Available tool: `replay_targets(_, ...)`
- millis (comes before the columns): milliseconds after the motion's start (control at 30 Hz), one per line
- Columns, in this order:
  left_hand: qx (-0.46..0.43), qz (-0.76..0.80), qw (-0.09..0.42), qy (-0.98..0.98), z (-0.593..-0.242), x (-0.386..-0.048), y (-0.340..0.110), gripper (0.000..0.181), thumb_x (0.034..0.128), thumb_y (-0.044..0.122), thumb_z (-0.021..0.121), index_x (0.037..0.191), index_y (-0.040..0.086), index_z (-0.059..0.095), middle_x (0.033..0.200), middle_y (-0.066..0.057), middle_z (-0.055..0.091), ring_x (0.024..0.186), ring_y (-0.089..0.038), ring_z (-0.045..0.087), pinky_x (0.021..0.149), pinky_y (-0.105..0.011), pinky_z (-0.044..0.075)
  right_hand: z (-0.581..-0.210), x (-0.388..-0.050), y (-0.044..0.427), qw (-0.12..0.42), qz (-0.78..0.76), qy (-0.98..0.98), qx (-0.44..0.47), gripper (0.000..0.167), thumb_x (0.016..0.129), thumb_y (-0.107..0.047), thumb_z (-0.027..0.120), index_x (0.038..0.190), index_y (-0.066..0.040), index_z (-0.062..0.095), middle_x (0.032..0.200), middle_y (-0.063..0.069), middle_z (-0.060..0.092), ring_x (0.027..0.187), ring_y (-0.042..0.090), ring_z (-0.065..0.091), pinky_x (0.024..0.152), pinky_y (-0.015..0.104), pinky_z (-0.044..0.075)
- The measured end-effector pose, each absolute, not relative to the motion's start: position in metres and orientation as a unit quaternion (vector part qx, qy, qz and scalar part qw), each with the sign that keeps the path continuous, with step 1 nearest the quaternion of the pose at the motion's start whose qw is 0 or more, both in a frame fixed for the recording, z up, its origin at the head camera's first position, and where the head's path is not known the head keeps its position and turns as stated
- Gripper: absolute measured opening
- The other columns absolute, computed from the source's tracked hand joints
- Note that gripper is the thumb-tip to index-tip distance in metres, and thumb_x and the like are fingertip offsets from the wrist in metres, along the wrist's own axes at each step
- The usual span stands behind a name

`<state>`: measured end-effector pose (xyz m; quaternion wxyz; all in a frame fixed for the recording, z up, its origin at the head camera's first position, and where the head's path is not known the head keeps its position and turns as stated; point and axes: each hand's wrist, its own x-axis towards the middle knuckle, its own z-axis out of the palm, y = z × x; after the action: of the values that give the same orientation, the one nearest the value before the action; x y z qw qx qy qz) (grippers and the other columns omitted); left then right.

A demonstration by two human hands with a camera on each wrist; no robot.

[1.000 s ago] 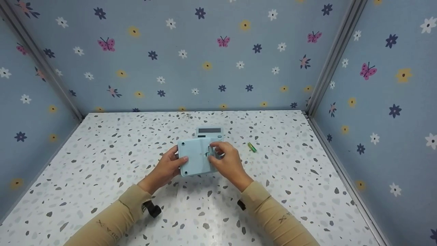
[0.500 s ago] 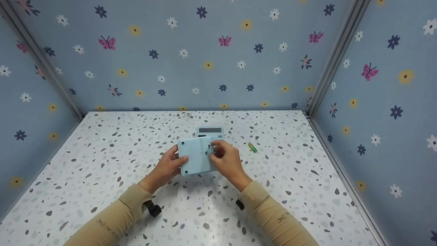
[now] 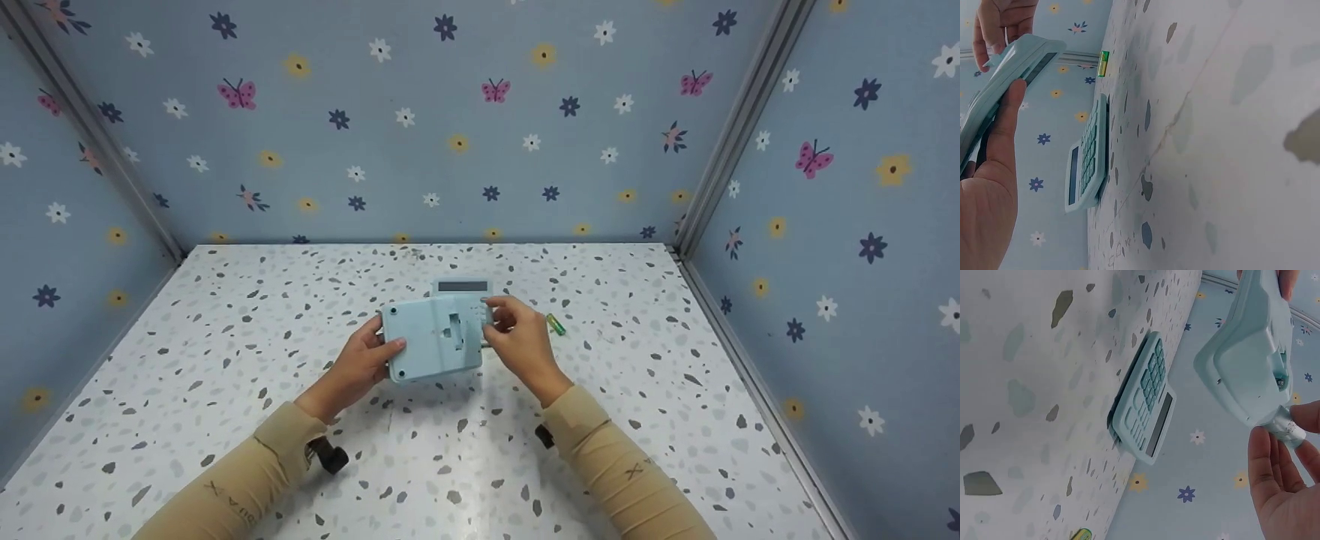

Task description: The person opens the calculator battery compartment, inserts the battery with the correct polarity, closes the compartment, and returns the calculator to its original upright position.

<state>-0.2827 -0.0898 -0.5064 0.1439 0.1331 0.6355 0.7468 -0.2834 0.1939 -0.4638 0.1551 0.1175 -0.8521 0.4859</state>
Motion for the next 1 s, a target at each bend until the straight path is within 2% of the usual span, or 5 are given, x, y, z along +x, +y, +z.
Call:
replay_targets(167,0.124,0.751,0.143,0.632,-0.504,-0.282,-0.091,0.059,0.1116,0.012,0.060,0.166,0.011,0.036,0.151,-0.026,0.061,0.130,-0.033,0.069,0.100,-0.050,0.065,-0.465,-0.286,0.203,0.139,0.483,-0.858,0.102,0.033,0.092,0.004,0.077,0.125,0.000,0.074,0.102,0.018,0.078,0.088,0.021,0.072,0.078,0.016,0.058)
replay_targets(400,0.121,0.755,0.138,0.629,-0.503,-0.281,-0.093,0.056,0.1118,0.008,0.057,0.165,0.009,0.037,0.151,-0.027,0.061,0.127,-0.032,0.070,0.100,-0.050,0.065,-0.469,-0.287,0.217,0.108,0.473,-0.870,0.083,0.034,0.095,0.001,0.076,0.129,-0.002,0.074,0.106,0.018,0.077,0.094,0.025,0.071,0.073,0.015,0.055)
replay_targets(667,0.116,0.753,0.140,0.632,-0.503,-0.282,-0.093,0.058,0.1122,0.008,0.056,0.166,0.010,0.035,0.156,-0.027,0.058,0.134,-0.037,0.067,0.104,-0.052,0.063,-0.475,-0.289,0.229,0.081,0.461,-0.881,0.077,0.037,0.094,0.003,0.075,0.132,-0.001,0.074,0.106,0.020,0.075,0.094,0.027,0.072,0.068,0.017,0.059)
replay_targets(867,0.110,0.757,0.141,0.629,-0.504,-0.283,-0.094,0.057,0.1124,0.008,0.055,0.166,0.010,0.036,0.158,-0.025,0.057,0.137,-0.039,0.065,0.106,-0.053,0.062,-0.480,-0.292,0.237,0.063,0.449,-0.889,0.073,0.038,0.094,0.004,0.074,0.132,0.000,0.074,0.106,0.020,0.075,0.094,0.027,0.073,0.071,0.020,0.059)
replay_targets(1000,0.111,0.756,0.141,0.630,-0.505,-0.284,-0.095,0.057,0.1124,0.009,0.056,0.166,0.010,0.036,0.157,-0.026,0.057,0.136,-0.038,0.065,0.105,-0.052,0.062,-0.485,-0.294,0.241,0.061,0.428,-0.898,0.080,0.039,0.092,0.004,0.073,0.131,0.002,0.075,0.103,0.020,0.076,0.094,0.030,0.075,0.074,0.027,0.059)
